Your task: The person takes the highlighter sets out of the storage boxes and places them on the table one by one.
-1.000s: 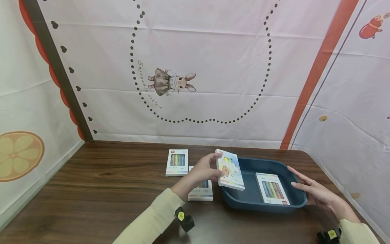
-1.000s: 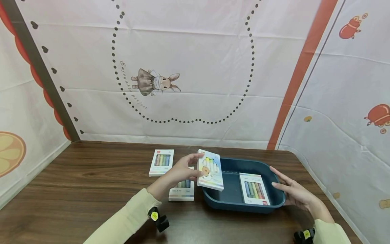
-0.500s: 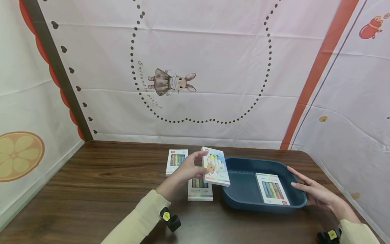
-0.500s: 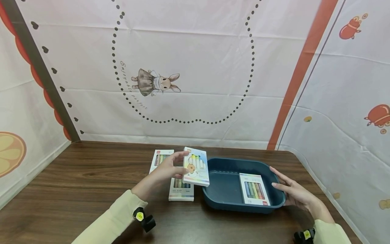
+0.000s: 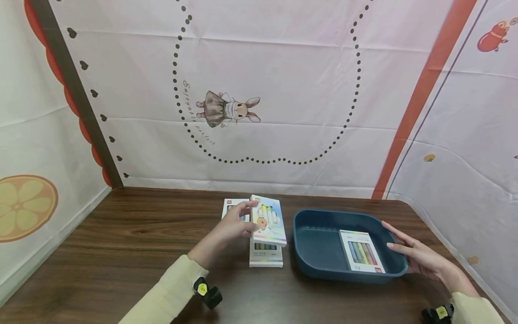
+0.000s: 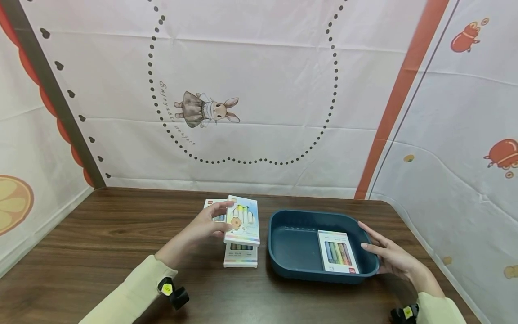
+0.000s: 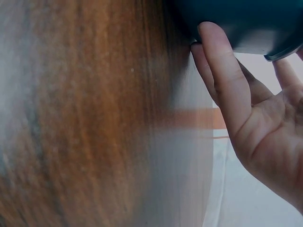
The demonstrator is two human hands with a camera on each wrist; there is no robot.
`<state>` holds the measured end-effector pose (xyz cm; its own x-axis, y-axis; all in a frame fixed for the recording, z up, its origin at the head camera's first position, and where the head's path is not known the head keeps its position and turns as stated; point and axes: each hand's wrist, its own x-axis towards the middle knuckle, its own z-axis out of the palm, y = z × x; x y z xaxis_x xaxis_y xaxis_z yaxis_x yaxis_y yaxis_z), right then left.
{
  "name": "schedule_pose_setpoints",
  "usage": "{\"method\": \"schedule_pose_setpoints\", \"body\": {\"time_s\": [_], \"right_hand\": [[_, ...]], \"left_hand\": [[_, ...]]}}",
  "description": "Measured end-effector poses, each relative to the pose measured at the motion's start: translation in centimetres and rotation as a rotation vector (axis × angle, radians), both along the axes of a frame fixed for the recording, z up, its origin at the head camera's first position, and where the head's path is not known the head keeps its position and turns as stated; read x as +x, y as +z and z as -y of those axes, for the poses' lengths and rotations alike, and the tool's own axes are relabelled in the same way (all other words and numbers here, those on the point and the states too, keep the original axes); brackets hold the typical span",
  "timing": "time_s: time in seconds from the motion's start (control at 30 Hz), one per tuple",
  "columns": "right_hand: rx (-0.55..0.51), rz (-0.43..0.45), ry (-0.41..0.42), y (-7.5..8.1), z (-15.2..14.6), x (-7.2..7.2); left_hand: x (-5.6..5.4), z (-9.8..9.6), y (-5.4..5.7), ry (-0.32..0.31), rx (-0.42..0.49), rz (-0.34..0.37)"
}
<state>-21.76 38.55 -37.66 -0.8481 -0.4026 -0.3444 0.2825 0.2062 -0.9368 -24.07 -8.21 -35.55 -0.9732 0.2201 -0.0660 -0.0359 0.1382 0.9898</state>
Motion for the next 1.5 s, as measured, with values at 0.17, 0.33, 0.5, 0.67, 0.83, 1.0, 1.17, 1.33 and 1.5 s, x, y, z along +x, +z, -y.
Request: {"method": "schedule_pose_setpoints", "body": {"time_s": [0.17, 0.33, 0.5, 0.67, 0.83, 1.0, 1.17, 1.33, 1.5], "right_hand": [[-0.001, -0.003, 0.013, 0.0, 0.0, 0.1], [0.002, -0.007, 0.015, 0.0, 0.0, 0.1], [0.01, -0.011, 0.013, 0.1, 0.0, 0.2], [0.026, -0.006, -0.009, 0.0, 0.3, 0.2], [0.038, -0.005, -0.023, -0.1, 0.4, 0.2], [0.033, -0.017, -0.008, 0.0, 0.2, 0.1], [0.013, -0.015, 0.006, 0.2, 0.1, 0.2], [-0.006, -0.011, 0.011, 0.2, 0.0, 0.2], [-0.013, -0.014, 0.01, 0.1, 0.0, 0.2]], "left_hand": [[0.1, 1.5, -0.1, 0.033, 0.011, -0.009], [0.0, 3.4, -0.2, 0.017, 0.016, -0.037], [0.0, 5.1, 0.0, 0.007, 0.029, -0.051], [0.2, 6.8, 0.2, 0.052, -0.013, -0.038], [0.3, 8.5, 0.3, 0.101, -0.054, -0.027], [0.6, 10.1, 0.3, 0.119, -0.086, -0.035], [0.6, 11.7, 0.1, 0.119, -0.138, -0.053], [0.7, 12.8, 0.1, 0.132, -0.186, -0.063], [0.7, 14.0, 0.0, 0.14, -0.164, -0.066]]}}
